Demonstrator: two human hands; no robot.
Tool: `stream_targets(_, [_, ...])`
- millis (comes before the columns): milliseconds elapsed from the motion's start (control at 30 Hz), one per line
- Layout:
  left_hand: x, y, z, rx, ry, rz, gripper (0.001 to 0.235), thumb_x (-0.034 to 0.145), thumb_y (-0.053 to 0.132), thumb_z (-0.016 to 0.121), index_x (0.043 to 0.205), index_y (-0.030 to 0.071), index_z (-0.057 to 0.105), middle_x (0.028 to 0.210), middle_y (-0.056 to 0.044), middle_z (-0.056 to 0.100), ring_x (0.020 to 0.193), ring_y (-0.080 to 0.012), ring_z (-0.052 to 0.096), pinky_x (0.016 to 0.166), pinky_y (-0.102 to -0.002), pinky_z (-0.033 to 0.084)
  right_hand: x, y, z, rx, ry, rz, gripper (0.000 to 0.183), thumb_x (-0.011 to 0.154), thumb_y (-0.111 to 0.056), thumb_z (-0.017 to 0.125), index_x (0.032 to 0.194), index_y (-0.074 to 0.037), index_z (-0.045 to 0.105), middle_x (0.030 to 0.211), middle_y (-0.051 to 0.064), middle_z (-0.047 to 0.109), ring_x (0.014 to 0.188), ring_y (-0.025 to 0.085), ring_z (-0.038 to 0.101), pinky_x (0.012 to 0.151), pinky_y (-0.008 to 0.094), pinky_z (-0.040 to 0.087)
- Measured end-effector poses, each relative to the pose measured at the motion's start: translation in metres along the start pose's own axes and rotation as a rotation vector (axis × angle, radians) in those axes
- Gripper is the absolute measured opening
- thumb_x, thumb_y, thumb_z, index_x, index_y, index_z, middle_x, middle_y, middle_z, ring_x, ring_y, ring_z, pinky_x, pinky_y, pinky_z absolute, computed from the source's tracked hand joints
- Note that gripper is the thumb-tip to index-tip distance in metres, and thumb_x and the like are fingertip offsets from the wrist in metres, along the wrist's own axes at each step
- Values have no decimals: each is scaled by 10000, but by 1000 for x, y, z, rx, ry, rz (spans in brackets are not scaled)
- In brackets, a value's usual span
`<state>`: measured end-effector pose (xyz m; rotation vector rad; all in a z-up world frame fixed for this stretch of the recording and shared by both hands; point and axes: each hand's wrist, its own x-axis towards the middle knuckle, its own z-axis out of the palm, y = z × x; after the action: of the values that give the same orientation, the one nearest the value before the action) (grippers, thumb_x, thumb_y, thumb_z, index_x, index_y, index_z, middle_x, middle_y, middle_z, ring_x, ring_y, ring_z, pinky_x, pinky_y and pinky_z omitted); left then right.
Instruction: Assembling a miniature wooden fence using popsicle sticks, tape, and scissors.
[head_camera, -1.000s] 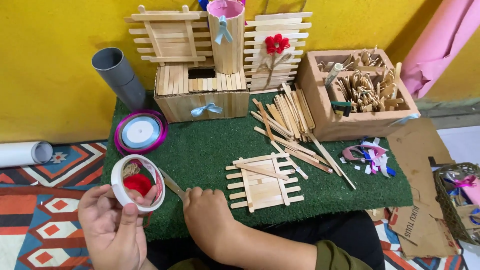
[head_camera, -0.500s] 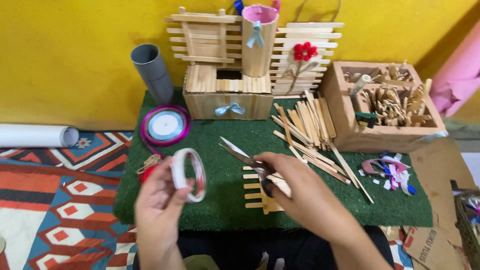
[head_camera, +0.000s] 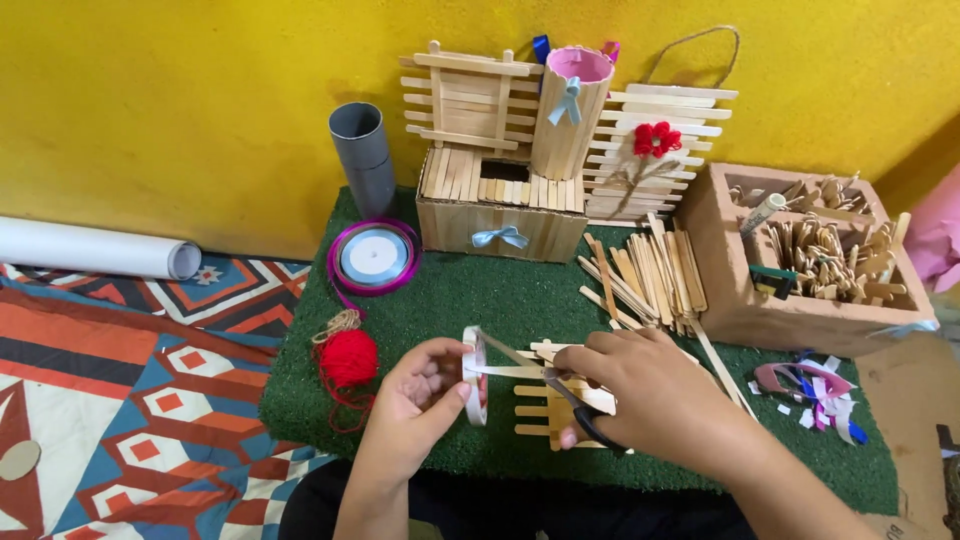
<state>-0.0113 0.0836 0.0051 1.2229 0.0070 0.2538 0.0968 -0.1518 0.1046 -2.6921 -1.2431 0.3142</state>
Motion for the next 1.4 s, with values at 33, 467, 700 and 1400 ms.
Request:
stream_targets(33, [0,1,0,3,0,3,423,832,-139,625,1246,-57,609,1018,-183,716,877,-210,697,777,-298,584,5,1,-3,0,3,-2,713,603,-778,837,1129,-310,725,922,-79,744,940,182,686,877,378,414])
stream_targets(467, [-1,14,2,64,-88,-145,422,780,-102,703,1190,-12,657,924,-187,729,752,-214,740,661,-275,603,25,-12,-21,25,-169,-25,610,471,-606,910,1005,-327,809,818,-189,829,781,86,710,955,341,346])
stream_targets(700, [-2,15,3,108,-92,-200,428,768,-105,721,1181,-2,677,906,-166,720,746,-219,753,646,-256,586,24,-8,-15,16,-109,-116,571,487,-652,891,933,-303,817,700,-130,807,665,138,734,867,361,440])
stream_targets(1400, [-8,29,-7,219,-26,15,664,737,-179,676,1358,31,568,802,-135,694,700,-230,723,593,-290,620,23,-24,-19,45,73,7,260,717,-422,838,916,-262,792,664,-62,789,548,146,721,538,323,507])
